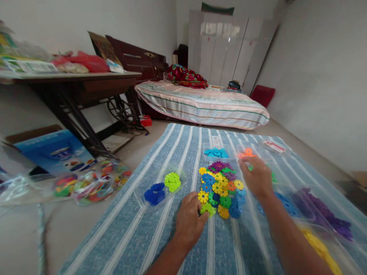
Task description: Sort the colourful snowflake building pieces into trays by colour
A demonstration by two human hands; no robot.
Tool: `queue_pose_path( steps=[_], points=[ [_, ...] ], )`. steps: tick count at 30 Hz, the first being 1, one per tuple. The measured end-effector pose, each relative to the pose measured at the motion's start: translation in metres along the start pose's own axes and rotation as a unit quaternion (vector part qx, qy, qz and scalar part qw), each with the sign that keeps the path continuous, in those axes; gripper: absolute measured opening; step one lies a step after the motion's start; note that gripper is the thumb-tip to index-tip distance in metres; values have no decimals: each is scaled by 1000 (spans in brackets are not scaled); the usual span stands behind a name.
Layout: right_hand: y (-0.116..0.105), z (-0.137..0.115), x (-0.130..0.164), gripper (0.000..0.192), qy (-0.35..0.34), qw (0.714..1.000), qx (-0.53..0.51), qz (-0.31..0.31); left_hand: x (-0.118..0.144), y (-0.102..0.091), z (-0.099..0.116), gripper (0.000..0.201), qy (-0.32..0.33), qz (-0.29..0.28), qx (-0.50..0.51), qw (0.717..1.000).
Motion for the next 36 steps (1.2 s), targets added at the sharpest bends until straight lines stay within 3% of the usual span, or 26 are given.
queue_pose_path(
  steps=[4,7,13,16,19,22,25,27,33,36],
  points=[
    [14,-27,76,17,-15,995,-78,-53,2,-3,-2,14,-28,5,22,999],
    [14,-21,110,15,-14,996,-81,-43,4,-5,3,13,-23,9,24,999],
    [14,5,129,16,2,996,-80,-30,0,-26,29,11,52,74,8,996],
    [16,6,130,15,7,995,-98,-34,-10,-52,31,13,67,121,-24,990],
    [17,6,129,15,20,993,-110,-30,-27,-82,20,14,30,133,-80,987],
    [17,7,128,16,32,993,-111,-30,-49,-99,3,15,-28,62,-174,982],
    [17,9,128,17,31,993,-107,-32,-67,-100,-15,21,-84,-65,-291,951],
    [18,11,128,17,32,994,-101,-37,-77,-99,-23,21,-107,-106,-326,933],
    [19,14,128,17,47,993,-99,-53,-101,-88,-38,14,-141,-131,-354,915],
    [19,15,127,19,55,992,-103,-55,-104,-89,-38,20,-154,-115,-372,908]
  ],
)
Point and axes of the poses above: each hand's wrist, its own x-axis away from the middle knuckle, its own y-axis out of the palm, z = x × y, the point moved 7 cm from there along -x, towards the middle knuckle, and after that the axes turned 1 degree about y, right-handed, at the moved point
